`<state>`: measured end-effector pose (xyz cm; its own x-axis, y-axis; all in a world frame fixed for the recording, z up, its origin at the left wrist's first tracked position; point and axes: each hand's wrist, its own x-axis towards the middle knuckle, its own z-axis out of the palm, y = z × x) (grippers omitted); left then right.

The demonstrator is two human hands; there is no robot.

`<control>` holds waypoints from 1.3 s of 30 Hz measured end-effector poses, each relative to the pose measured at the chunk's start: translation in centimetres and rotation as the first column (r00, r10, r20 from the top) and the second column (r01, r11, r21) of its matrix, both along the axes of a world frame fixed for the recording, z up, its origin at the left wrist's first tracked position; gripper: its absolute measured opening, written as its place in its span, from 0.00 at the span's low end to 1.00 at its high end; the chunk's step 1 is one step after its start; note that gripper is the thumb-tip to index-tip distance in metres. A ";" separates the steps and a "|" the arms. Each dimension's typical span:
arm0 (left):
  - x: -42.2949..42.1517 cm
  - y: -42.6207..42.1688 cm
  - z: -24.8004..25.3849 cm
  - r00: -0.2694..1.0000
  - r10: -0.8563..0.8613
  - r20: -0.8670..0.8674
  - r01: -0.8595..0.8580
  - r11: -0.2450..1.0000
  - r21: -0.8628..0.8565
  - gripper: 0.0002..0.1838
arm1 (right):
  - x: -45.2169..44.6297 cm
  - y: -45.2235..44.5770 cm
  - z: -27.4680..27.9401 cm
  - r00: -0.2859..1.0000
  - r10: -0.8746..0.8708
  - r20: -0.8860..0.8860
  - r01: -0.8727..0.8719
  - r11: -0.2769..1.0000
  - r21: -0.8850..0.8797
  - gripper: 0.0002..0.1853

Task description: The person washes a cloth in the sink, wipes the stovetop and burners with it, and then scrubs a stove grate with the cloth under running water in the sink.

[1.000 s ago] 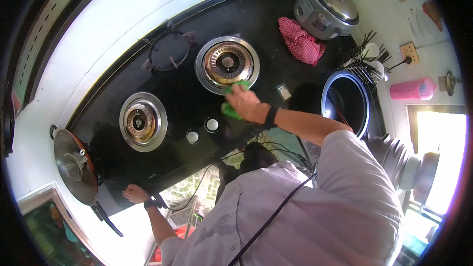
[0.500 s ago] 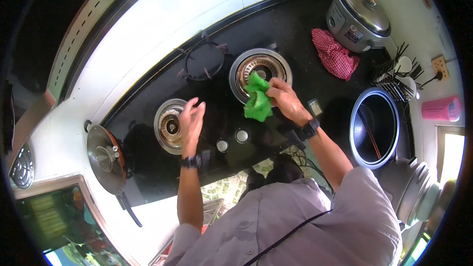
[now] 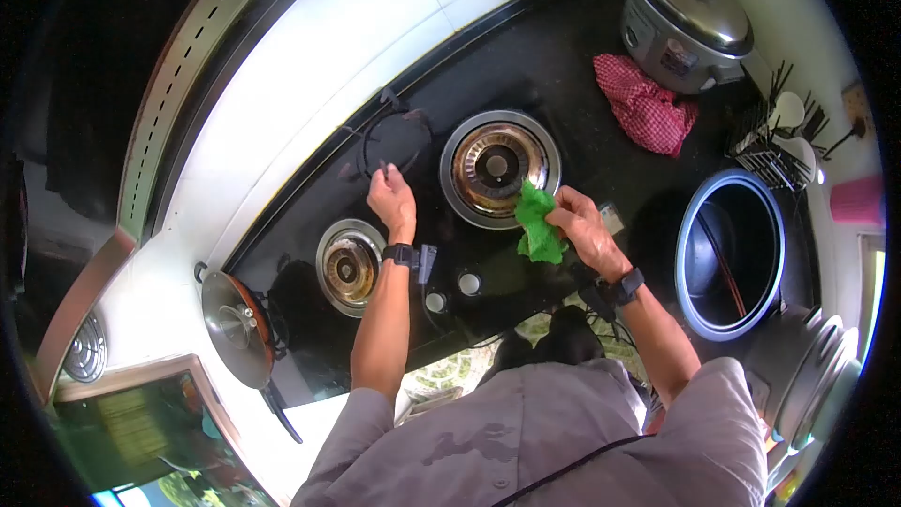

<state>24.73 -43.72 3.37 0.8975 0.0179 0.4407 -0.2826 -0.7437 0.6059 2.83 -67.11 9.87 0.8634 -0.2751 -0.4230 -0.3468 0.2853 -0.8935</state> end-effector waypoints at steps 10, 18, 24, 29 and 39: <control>-0.4 3.2 11.0 0.872 -0.234 -0.431 -0.286 0.471 -0.835 0.14 | -0.2 0.4 0.8 0.987 -0.096 0.131 0.076 0.985 0.154 0.05; -5.6 5.6 14.1 0.736 -0.554 -0.389 -0.411 0.092 -0.907 0.10 | -3.2 1.1 3.0 0.980 -0.058 0.189 0.049 0.997 0.052 0.05; -8.5 6.1 15.3 0.643 -0.729 -0.234 -0.464 -0.128 -0.876 0.09 | -4.0 3.5 5.2 0.924 -0.208 0.322 0.138 0.964 0.227 0.04; -12.2 3.4 17.5 0.766 -0.602 -0.225 -0.207 0.101 -0.973 0.11 | 0.9 9.0 11.3 0.772 -0.210 0.599 0.158 0.978 0.139 0.05; -16.7 2.7 17.6 0.843 -0.490 -0.224 -0.129 0.221 -0.967 0.13 | 2.1 16.0 12.7 0.637 0.149 0.756 0.487 0.683 -0.545 0.09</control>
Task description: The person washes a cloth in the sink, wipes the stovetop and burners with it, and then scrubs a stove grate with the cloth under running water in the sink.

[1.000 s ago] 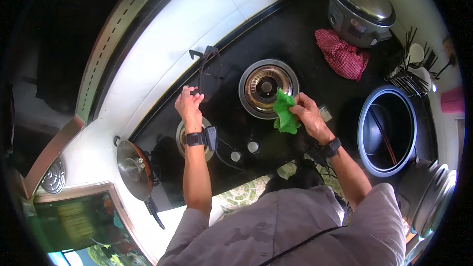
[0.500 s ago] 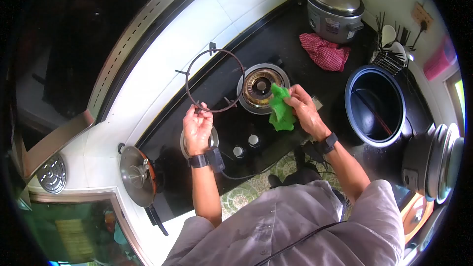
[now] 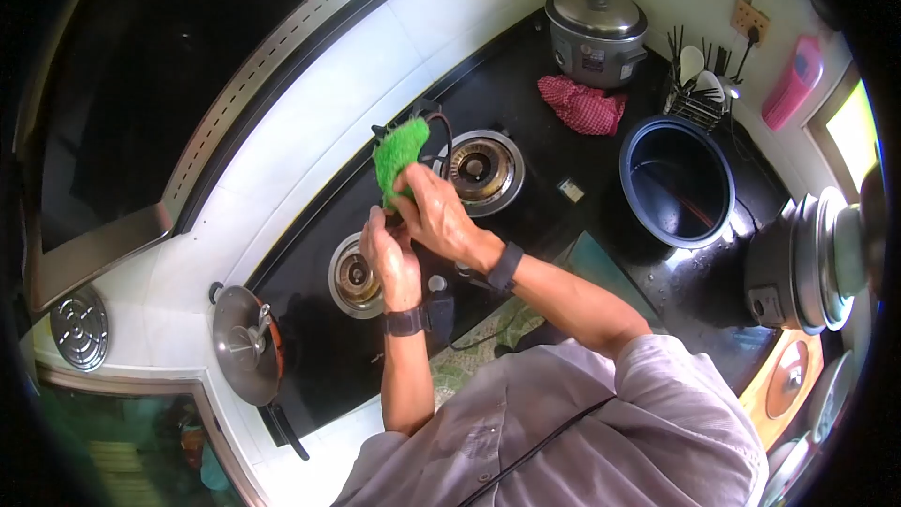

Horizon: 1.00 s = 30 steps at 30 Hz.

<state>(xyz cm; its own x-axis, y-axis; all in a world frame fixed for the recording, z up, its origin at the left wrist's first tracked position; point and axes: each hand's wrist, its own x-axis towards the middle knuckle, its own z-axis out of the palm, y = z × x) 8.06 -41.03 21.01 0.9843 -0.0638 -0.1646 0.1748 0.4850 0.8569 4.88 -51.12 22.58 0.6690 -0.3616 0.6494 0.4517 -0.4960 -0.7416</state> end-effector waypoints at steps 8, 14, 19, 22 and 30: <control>-4.8 0.0 2.7 0.938 -0.232 0.259 0.151 0.943 0.297 0.19 | -3.6 -1.2 2.2 0.955 -0.279 -0.097 0.293 0.860 0.417 0.09; -10.9 -1.1 2.4 0.786 -0.554 0.273 0.476 0.825 0.303 0.17 | -14.4 -2.5 1.5 0.943 -0.291 0.162 0.037 0.575 0.817 0.08; -19.3 -1.3 0.5 0.531 -0.843 0.085 0.817 0.536 0.213 0.17 | -29.0 -1.2 -1.1 0.864 -0.491 -0.111 0.401 0.537 0.742 0.07; -25.3 -1.7 -0.7 0.304 -0.952 0.021 0.948 0.305 0.090 0.14 | -38.4 1.1 -1.2 0.664 -0.711 -0.229 0.689 0.465 0.556 0.05; -45.9 -3.8 -2.3 -0.283 -0.949 -0.139 0.951 -0.259 -0.167 0.12 | -65.8 9.5 -1.4 0.243 -0.958 -0.150 0.631 0.039 0.775 0.08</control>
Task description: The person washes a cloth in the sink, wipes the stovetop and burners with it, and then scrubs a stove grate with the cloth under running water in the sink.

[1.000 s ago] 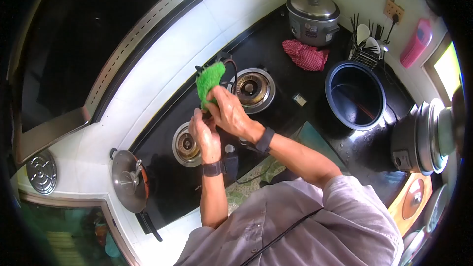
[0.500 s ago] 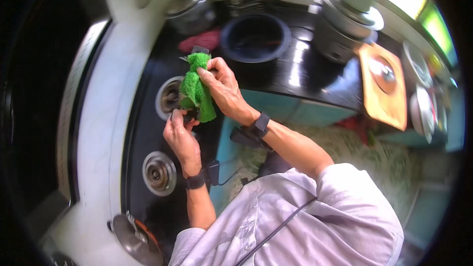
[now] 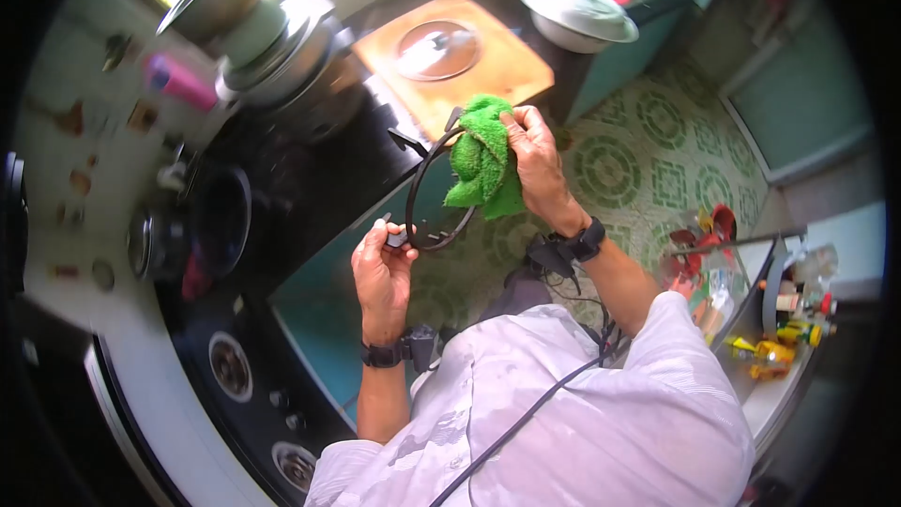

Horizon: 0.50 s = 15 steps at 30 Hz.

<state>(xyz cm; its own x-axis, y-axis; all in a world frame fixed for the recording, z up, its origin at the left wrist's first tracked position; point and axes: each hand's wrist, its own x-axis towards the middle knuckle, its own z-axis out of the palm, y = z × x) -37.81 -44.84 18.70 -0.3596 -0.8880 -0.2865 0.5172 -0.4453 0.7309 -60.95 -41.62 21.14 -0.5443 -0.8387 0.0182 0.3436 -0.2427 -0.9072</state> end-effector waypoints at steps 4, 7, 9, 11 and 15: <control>-14.6 0.5 0.2 0.967 -0.253 -0.032 0.253 0.967 0.010 0.13 | -12.3 6.3 -1.1 0.966 -0.252 -0.052 0.252 0.968 -0.007 0.09; -24.8 -0.4 1.0 0.938 -0.341 -0.063 0.344 0.938 0.046 0.12 | -19.8 9.8 0.9 0.915 -0.390 -0.098 0.394 0.919 0.025 0.10; -31.6 0.4 1.4 0.897 -0.433 -0.090 0.436 0.900 0.006 0.12 | -24.7 13.3 1.6 0.870 -0.492 -0.036 0.493 0.870 0.012 0.10; -37.9 0.9 2.0 0.856 -0.502 -0.121 0.506 0.862 0.003 0.12 | -29.2 16.6 2.1 0.804 -0.590 -0.079 0.592 0.806 -0.003 0.08; -48.6 1.1 2.9 0.791 -0.587 -0.169 0.596 0.803 -0.001 0.13 | -36.1 19.7 2.2 0.659 -0.747 -0.087 0.749 0.662 -0.009 0.08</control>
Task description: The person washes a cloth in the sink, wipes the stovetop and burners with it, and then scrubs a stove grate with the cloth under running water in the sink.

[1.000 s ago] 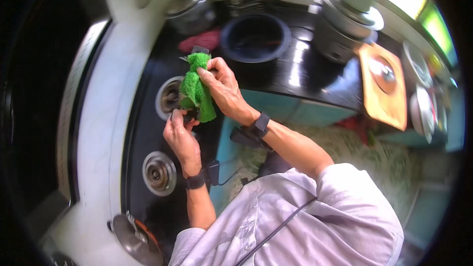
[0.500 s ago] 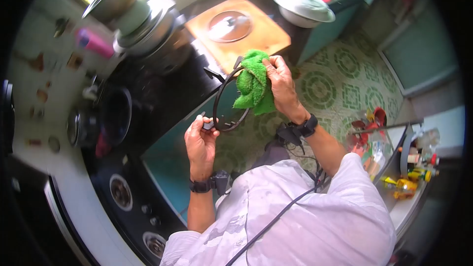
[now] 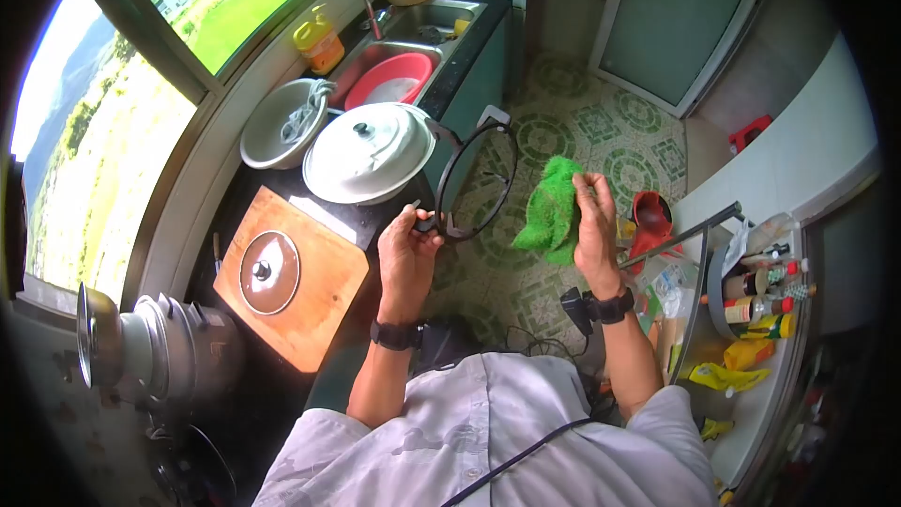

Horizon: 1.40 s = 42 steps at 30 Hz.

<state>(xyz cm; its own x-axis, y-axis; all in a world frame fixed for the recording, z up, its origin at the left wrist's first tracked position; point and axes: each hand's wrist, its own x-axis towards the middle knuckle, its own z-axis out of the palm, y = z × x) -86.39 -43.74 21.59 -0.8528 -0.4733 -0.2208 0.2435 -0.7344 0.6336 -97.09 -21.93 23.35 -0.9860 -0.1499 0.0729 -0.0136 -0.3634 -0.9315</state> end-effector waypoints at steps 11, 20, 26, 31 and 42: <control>-28.8 -6.2 -2.7 0.995 0.064 0.070 -0.066 0.998 0.017 0.11 | -27.5 -2.8 -3.1 0.995 -0.090 0.039 0.080 0.974 0.213 0.08; -48.5 -13.2 -4.6 0.960 0.266 0.089 -0.274 0.957 0.097 0.07 | -51.5 -13.7 -1.6 0.970 0.138 -0.202 -0.037 0.899 0.436 0.10; -58.6 -17.4 -7.7 0.914 0.383 0.129 -0.381 0.923 -0.041 0.09 | -72.0 -26.6 -3.0 0.821 0.481 -0.307 -0.099 0.650 0.753 0.11; -65.9 -19.1 -12.4 0.805 0.518 0.290 -0.484 0.856 -0.184 0.11 | -81.8 -42.5 -4.0 0.388 0.900 -0.200 -0.198 0.294 0.935 0.18; -75.2 -19.4 -14.2 0.485 0.678 0.552 -0.659 0.699 -0.280 0.12 | -79.5 -61.9 -12.9 -0.199 0.977 -0.074 -0.125 0.049 0.991 0.17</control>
